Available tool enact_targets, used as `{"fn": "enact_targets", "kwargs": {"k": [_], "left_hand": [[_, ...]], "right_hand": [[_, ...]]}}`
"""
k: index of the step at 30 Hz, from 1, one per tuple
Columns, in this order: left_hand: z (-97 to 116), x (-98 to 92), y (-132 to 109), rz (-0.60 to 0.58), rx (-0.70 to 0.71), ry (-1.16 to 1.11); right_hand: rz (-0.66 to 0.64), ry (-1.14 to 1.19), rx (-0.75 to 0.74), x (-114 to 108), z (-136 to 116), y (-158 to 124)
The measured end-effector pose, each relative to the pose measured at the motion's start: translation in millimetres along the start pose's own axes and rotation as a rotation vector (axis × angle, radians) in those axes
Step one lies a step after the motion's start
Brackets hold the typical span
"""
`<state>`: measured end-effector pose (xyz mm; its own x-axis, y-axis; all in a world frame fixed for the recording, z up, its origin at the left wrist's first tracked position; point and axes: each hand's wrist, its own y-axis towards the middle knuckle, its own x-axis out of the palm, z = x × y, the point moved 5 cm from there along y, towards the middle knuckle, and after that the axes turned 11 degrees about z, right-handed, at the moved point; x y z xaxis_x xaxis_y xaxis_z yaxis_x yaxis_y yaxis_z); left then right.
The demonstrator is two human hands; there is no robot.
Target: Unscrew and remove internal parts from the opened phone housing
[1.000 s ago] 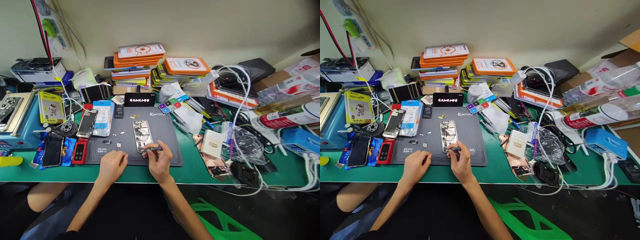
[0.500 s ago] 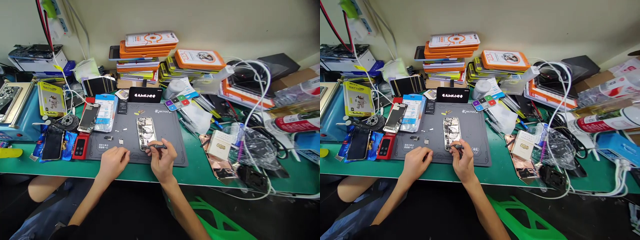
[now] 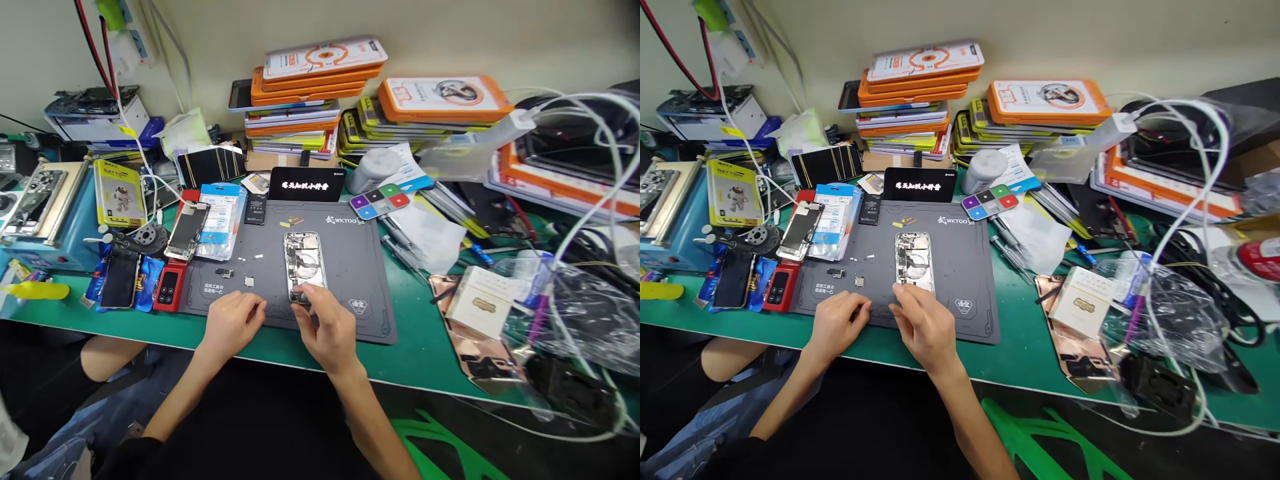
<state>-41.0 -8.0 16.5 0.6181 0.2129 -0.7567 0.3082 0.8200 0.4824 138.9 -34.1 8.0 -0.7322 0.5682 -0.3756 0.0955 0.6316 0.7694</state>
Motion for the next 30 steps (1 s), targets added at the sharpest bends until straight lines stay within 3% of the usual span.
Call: {"fn": "enact_targets", "kwargs": {"k": [3, 7, 10, 13, 14, 15, 17, 20, 26, 30], "left_hand": [[2, -13.1, 9, 0.006, 0.010, -0.003], [-9, -42.3, 42, 0.081, -0.033, 0.043], [-27, -62.0, 64, 0.201, -0.125, 0.145], [-40, -68.4, 66, 0.259, -0.161, 0.224], [-42, -67.0, 62, 0.246, -0.154, 0.234], [-44, -65.1, 56, 0.232, -0.140, 0.244], [-47, -61.0, 42, 0.208, -0.100, 0.260], [-51, -56.8, 23, 0.169, -0.034, 0.284], [-55, -52.7, 17, 0.086, -0.001, 0.286], [-58, -45.1, 21, 0.035, -0.028, 0.274]], "right_hand": [[0.034, -0.001, 0.013, -3, -1, 2], [0.130, 0.035, 0.102, -9, 3, 0], [0.320, 0.060, 0.243, -24, 8, -2], [0.457, 0.064, 0.427, -48, 18, -3], [0.441, 0.067, 0.512, -55, 25, -4], [0.371, 0.030, 0.652, -60, 34, -7], [0.193, -0.149, 0.791, -70, 50, -10], [0.051, -0.253, 0.812, -77, 66, -9], [0.175, -0.304, 0.742, -73, 68, -5], [0.171, -0.320, 0.681, -70, 63, -7]]}}
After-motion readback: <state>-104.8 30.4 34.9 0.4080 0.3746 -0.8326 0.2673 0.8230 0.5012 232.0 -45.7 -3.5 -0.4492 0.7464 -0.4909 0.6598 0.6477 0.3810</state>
